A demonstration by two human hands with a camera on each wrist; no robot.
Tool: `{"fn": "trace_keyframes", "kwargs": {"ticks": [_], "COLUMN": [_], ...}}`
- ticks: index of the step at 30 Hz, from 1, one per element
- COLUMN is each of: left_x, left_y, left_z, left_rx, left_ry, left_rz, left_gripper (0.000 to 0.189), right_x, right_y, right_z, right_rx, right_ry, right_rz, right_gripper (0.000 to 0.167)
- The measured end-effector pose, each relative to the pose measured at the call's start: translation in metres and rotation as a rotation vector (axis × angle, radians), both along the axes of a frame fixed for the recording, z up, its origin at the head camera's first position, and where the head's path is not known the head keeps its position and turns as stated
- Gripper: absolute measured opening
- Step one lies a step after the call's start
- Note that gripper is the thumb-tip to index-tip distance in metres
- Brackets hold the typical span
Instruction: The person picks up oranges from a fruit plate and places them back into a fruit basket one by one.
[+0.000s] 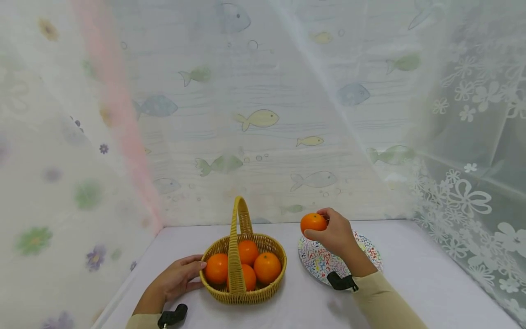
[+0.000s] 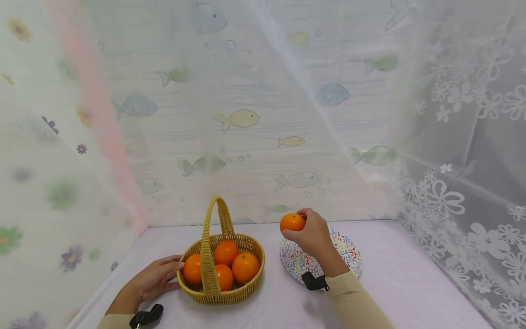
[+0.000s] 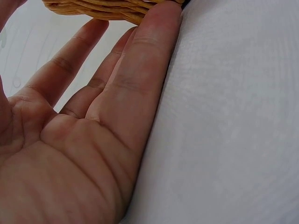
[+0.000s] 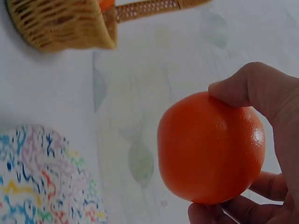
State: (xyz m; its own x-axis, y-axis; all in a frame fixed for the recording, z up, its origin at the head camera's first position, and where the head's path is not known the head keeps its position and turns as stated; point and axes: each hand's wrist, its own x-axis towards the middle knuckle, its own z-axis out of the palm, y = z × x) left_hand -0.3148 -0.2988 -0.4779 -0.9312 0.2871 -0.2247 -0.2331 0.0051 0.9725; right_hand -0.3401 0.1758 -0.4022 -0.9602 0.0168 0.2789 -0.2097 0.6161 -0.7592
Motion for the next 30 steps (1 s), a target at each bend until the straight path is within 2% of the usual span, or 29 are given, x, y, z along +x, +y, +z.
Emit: {"fn": "trace_keyframes", "kwargs": {"ticks": [9, 21, 30], "left_x": [0.001, 0.001, 0.000], "left_y": [0.000, 0.000, 0.000], "left_z": [0.001, 0.001, 0.001], "left_rx": [0.000, 0.011, 0.004], "left_ry": [0.009, 0.003, 0.002], "left_rz": [0.003, -0.009, 0.002], "left_gripper": [0.068, 0.067, 0.066], "right_x": [0.006, 0.013, 0.015], "right_y": [-0.037, -0.072, -0.089], "right_z": [0.002, 0.002, 0.006], "right_rx": [-0.051, -0.066, -0.015], "right_ry": [0.042, 0.095, 0.133], "right_rz": [0.064, 0.150, 0.202], "right_gripper": [0.064, 0.060, 0.058]}}
